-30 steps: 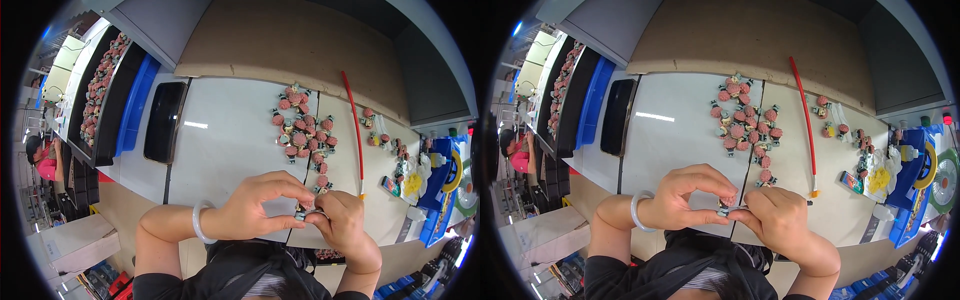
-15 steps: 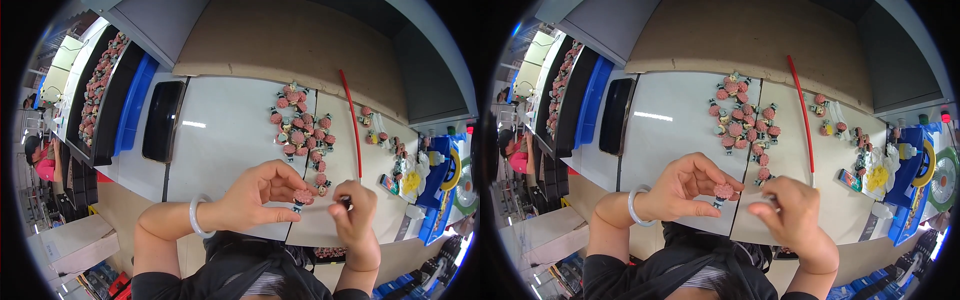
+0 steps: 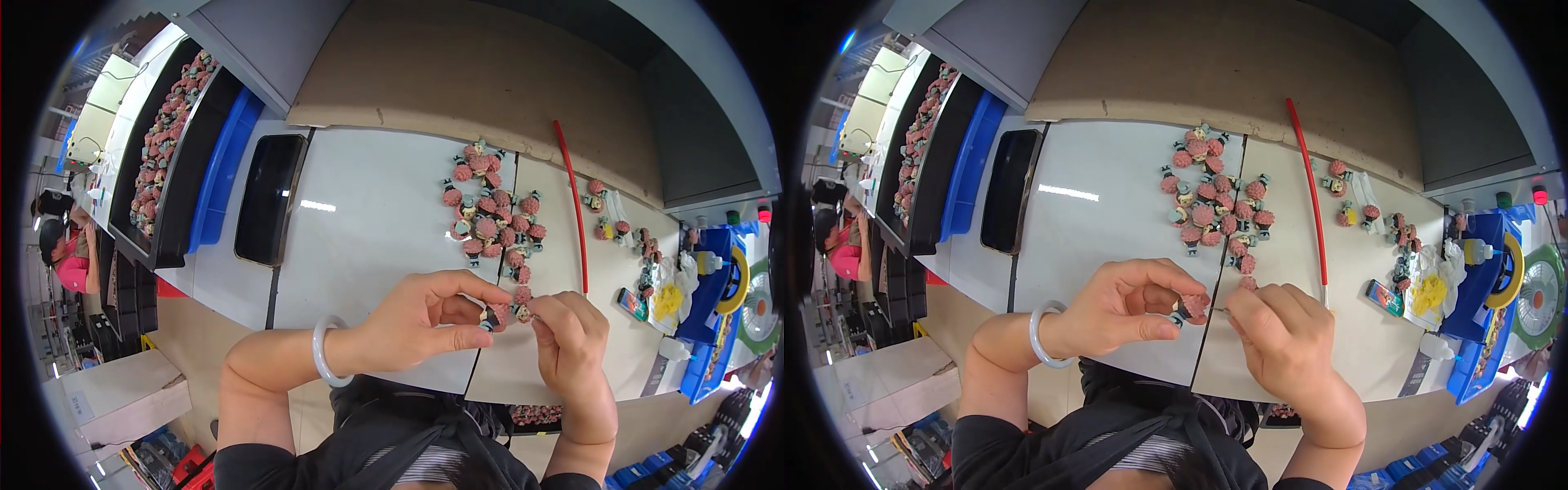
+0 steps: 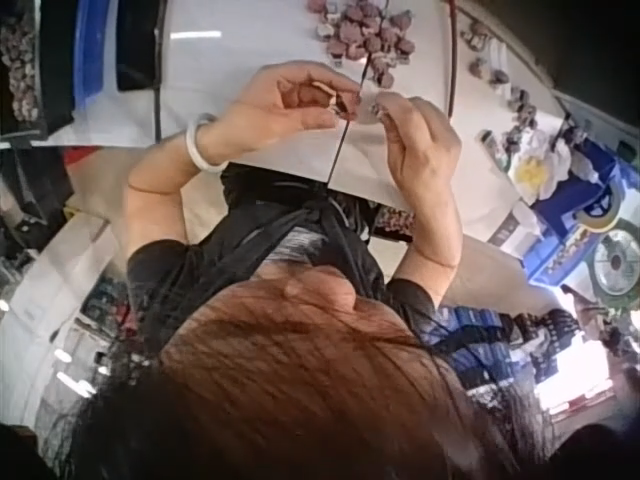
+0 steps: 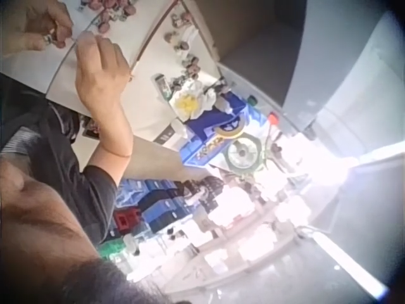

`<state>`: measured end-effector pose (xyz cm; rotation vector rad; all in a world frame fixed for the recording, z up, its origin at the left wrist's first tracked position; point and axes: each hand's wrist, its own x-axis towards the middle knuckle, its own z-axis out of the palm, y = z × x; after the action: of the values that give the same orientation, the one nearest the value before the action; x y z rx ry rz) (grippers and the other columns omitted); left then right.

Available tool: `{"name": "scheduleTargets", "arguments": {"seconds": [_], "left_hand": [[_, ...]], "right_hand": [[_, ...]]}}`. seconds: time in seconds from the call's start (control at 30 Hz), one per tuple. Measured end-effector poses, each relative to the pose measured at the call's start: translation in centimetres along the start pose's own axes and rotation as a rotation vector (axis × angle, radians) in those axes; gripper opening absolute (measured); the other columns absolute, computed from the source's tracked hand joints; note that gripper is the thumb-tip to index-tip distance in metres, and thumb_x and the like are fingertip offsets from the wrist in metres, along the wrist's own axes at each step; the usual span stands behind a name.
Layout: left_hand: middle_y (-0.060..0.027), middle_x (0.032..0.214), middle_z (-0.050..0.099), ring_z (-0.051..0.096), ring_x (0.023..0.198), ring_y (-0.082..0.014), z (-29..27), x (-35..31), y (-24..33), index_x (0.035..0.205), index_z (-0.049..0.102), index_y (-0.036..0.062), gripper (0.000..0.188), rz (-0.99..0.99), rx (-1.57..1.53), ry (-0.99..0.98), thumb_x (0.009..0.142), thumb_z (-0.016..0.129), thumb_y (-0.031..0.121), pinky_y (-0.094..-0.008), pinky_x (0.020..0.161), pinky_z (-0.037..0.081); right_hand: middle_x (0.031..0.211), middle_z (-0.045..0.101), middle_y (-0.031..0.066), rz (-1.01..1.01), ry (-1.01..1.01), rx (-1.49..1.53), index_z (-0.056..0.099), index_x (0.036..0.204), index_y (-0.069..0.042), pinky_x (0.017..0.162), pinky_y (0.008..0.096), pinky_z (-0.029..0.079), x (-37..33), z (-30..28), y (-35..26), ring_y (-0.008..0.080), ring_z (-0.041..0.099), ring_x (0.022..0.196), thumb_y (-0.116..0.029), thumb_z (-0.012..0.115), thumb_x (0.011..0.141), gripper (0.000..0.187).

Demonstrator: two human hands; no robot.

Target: Painting fine details onto small toy figurines using a paintbrush at a factory workstation.

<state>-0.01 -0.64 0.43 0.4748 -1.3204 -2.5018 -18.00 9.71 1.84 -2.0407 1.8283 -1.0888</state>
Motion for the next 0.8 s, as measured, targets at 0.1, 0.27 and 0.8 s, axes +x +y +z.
{"name": "scheduleTargets", "arguments": {"seconds": [0.1, 0.27, 0.8], "left_hand": [[-0.0081, 0.102, 0.056, 0.055, 0.096, -0.0156, 0.2, -0.1, 0.0, 0.115, 0.052, -0.0016, 0.035, -0.053, -0.043, 0.034, 0.081, 0.06, 0.001, -0.0296, 0.086, 0.044], [-0.0073, 0.094, 0.056, 0.055, 0.087, -0.0128, 0.0, 0.4, 0.0, 0.111, 0.056, -0.0029, 0.028, -0.16, 0.045, 0.011, 0.089, 0.053, 0.013, -0.0264, 0.078, 0.044], [-0.0048, 0.083, 0.055, 0.045, 0.074, -0.0107, 0.1, 0.6, -0.5, 0.106, 0.061, -0.0003, 0.03, -0.135, 0.149, 0.01, 0.09, 0.05, 0.023, -0.0238, 0.067, 0.037]], "right_hand": [[0.062, 0.052, 0.0085, -0.011, -0.041, -0.121, 0.054, 0.082, -0.004, 0.047, 0.0332, 0.037, 0.2, -0.5, -1.2, 0.0255, 0.048, 0.051, -0.014, 0.062, 0.077, 0.013], [0.055, 0.044, 0.0054, 0.098, -0.133, -0.261, 0.049, 0.063, -0.007, 0.044, 0.0346, 0.033, 0.3, -0.1, -1.9, 0.0233, 0.044, 0.048, -0.032, 0.071, 0.064, 0.033], [0.05, 0.042, 0.0013, 0.095, -0.159, -0.178, 0.05, 0.062, -0.009, 0.038, 0.0286, 0.035, -0.5, 0.8, -0.9, 0.0177, 0.046, 0.042, -0.032, 0.074, 0.065, 0.033]]}}
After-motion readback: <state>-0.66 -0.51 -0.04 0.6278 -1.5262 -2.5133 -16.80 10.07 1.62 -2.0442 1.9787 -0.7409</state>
